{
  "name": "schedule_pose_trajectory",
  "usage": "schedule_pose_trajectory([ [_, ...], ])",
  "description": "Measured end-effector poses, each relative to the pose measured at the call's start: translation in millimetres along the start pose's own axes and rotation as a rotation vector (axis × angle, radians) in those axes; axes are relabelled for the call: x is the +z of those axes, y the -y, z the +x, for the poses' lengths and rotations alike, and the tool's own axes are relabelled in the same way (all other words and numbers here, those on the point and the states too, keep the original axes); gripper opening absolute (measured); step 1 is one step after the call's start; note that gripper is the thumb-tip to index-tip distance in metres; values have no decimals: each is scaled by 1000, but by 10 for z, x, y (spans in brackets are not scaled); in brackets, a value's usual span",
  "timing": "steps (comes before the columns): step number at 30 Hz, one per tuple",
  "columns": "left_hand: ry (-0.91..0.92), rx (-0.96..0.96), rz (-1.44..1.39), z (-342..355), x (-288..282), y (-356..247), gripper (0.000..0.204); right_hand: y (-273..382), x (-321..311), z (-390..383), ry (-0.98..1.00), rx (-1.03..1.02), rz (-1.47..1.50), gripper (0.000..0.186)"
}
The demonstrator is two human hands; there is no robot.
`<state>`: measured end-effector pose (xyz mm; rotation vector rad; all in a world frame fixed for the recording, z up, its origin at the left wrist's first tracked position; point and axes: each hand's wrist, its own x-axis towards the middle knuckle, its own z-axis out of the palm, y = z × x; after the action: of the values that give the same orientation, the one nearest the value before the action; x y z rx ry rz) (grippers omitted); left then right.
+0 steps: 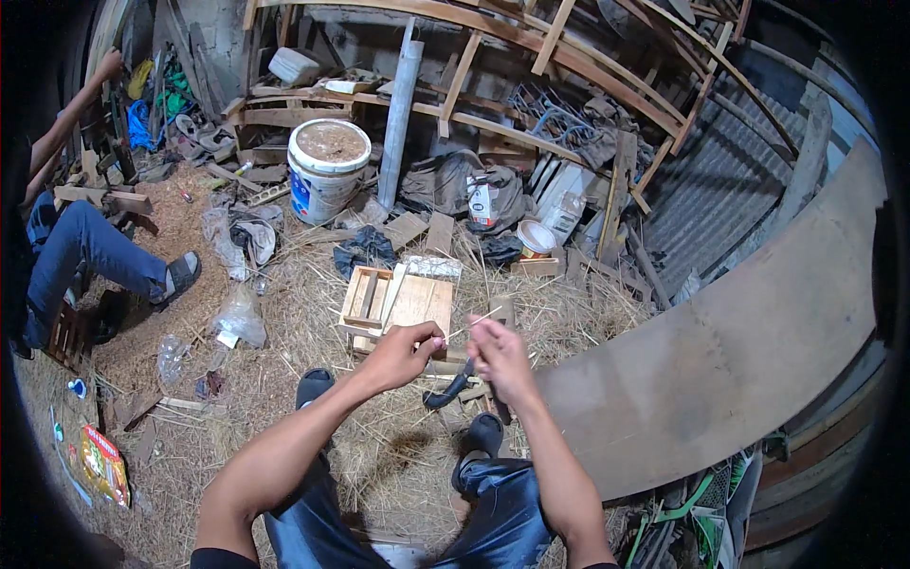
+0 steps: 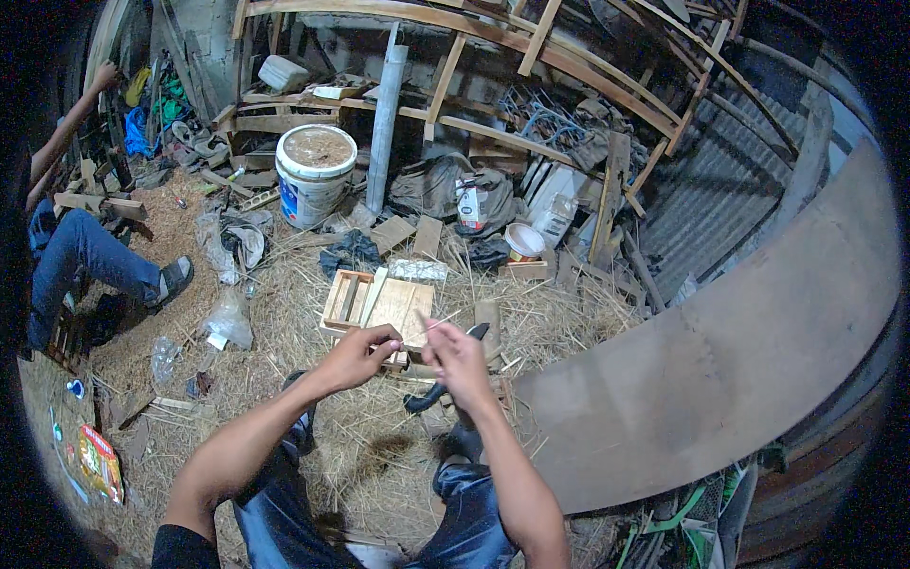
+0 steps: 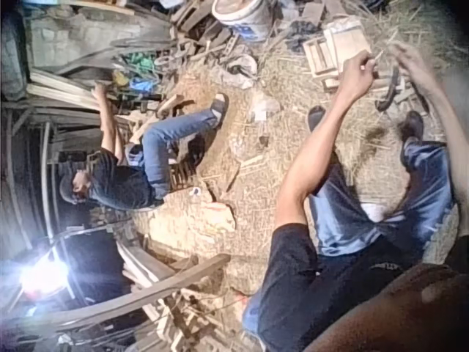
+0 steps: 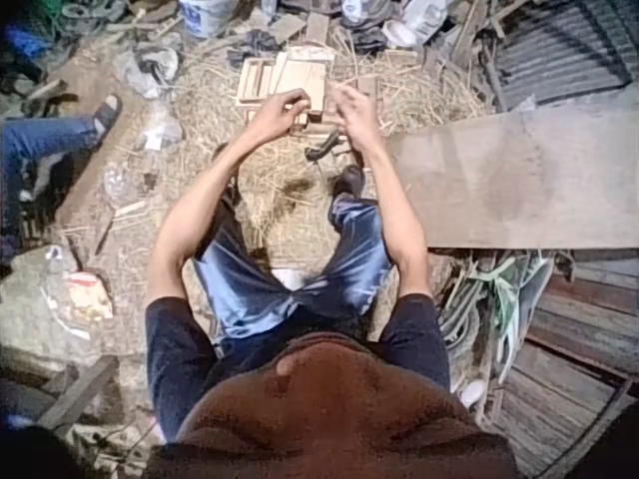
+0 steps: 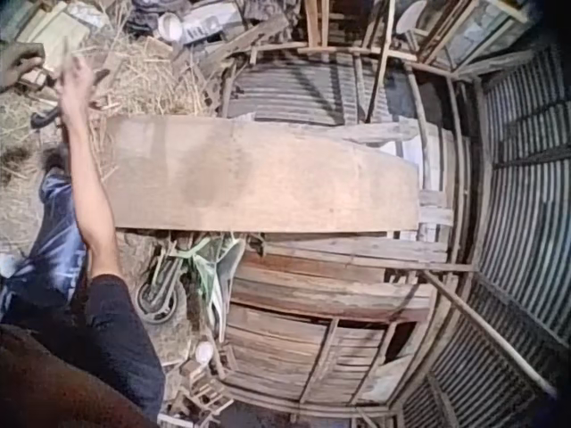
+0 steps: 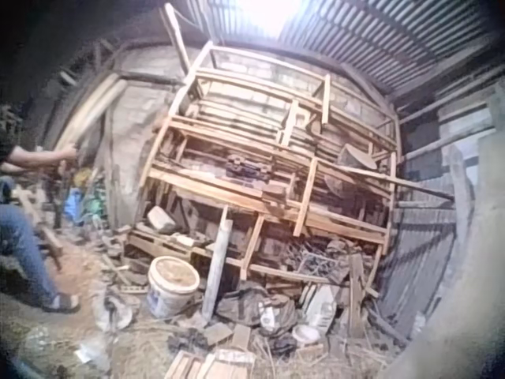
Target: The person assembles a bamboo structure by hand, inserting thin bamboo sticks through holes in a small wooden frame and securing them with thin wire using a small knife to trim the ends.
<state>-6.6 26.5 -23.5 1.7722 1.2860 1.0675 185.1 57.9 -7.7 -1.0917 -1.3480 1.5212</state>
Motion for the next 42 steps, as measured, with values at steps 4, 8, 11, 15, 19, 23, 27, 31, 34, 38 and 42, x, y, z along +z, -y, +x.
schedule_pose_trajectory([
  [4,69,-13,-85,34,-19,-70,19,-37,-52,64,68,56,4,29],
  [8,87,38,-81,51,21,-37,21,44,-152,107,-8,49,-35,27],
  [11,86,47,-48,15,6,47,21,131,-519,204,-382,-74,-26,23],
  [15,27,-33,65,-52,-200,25,20,-128,-1365,160,-571,-89,56,24],
  [19,-88,0,86,14,-163,142,19,-132,-731,73,-246,1,-43,31],
  [23,-8,16,121,43,-20,62,19,-86,-50,75,-2,62,53,28],
  [27,43,-23,54,53,-45,-101,20,-75,-72,191,35,155,114,24],
  [31,72,-43,114,-18,-96,-77,21,-146,-572,414,-324,6,140,20],
  [34,66,-82,172,-59,-207,168,22,-217,-1016,402,-485,-45,88,18],
  [38,-49,23,215,86,-50,155,20,-235,-548,210,-282,108,-57,21],
  [42,40,-18,286,88,103,31,20,-263,33,143,-15,161,47,24],
])
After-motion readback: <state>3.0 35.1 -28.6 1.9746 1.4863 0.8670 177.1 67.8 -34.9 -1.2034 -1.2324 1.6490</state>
